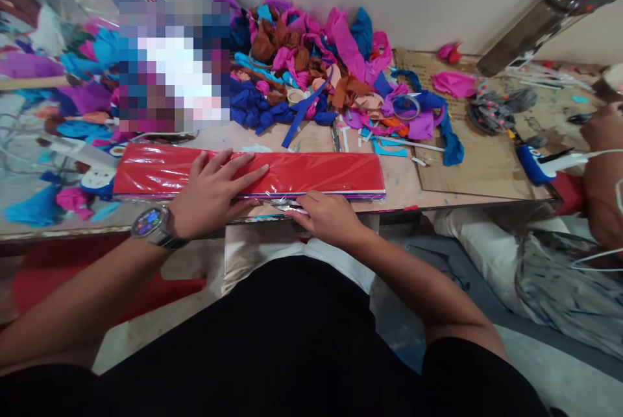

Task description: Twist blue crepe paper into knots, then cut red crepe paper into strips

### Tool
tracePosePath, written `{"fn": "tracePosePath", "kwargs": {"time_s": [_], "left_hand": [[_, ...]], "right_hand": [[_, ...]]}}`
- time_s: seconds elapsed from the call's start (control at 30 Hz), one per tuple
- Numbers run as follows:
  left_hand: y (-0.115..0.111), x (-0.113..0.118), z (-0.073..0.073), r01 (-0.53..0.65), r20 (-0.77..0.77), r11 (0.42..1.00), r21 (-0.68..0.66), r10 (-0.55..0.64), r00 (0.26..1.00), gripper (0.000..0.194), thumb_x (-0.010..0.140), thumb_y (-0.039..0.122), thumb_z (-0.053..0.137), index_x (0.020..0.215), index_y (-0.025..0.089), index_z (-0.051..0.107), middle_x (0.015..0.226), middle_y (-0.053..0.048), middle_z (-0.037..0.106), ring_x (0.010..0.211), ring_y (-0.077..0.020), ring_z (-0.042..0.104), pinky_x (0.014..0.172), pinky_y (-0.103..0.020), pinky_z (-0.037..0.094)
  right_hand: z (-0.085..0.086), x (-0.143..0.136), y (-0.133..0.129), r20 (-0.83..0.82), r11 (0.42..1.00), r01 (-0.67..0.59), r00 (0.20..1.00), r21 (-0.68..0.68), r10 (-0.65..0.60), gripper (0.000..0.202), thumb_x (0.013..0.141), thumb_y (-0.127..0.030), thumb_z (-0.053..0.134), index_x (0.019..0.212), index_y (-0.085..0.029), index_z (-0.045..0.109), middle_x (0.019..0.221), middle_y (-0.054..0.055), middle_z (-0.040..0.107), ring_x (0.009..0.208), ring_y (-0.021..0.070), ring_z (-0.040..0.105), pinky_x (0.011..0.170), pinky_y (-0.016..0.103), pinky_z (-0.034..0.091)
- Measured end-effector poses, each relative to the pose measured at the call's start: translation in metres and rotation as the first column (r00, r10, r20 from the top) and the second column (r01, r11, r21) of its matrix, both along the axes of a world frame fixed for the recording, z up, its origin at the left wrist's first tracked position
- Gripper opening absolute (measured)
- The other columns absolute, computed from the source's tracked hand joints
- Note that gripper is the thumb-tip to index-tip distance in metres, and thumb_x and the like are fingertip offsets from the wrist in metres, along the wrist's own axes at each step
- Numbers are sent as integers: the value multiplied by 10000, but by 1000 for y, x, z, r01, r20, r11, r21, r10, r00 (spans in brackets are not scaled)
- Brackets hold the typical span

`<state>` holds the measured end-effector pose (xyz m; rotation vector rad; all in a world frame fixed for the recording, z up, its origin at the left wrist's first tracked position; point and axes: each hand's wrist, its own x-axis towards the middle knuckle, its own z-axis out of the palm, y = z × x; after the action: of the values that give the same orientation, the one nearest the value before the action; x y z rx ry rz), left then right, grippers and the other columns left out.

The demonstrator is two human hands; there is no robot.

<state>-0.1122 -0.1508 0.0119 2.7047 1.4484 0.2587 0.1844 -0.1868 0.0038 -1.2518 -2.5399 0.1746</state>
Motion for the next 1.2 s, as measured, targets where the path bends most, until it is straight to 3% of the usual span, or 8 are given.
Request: {"fn": "tracePosePath", "kwargs": {"time_s": [0.3,0.6,1.2], "left_hand": [[1,0,1,9,20,1000,-3,-9,1000,655,1031,578,583,1654,444,432,1749,-64,407,1614,-466,322,1281,-743,193],[2,0,1,22,-1,1000,0,-22,1000,654,1042,584,558,1661,415,433,1744,-99,407,1595,-494,334,1253,-776,205],[2,0,-1,5,-37,1000,7,-5,999,636,1052,592,536,1660,454,413,1762,-52,380,1614,-456,321,1288,-723,188]], "right_hand": [[-1,-10,1,-41,997,-35,998,70,37,492,1109,-544,515,1070,-135,785,979,92,828,851,216,776,727,312,503],[-2,-13,2,-37,999,-36,999,34,37,494,1100,-568,526,1068,-147,781,976,100,828,863,217,770,729,309,496],[-4,-11,-5,-29,998,4,1000,55,-3,503,1094,-573,536,1121,-145,798,1030,97,841,881,221,791,703,317,498]]}}
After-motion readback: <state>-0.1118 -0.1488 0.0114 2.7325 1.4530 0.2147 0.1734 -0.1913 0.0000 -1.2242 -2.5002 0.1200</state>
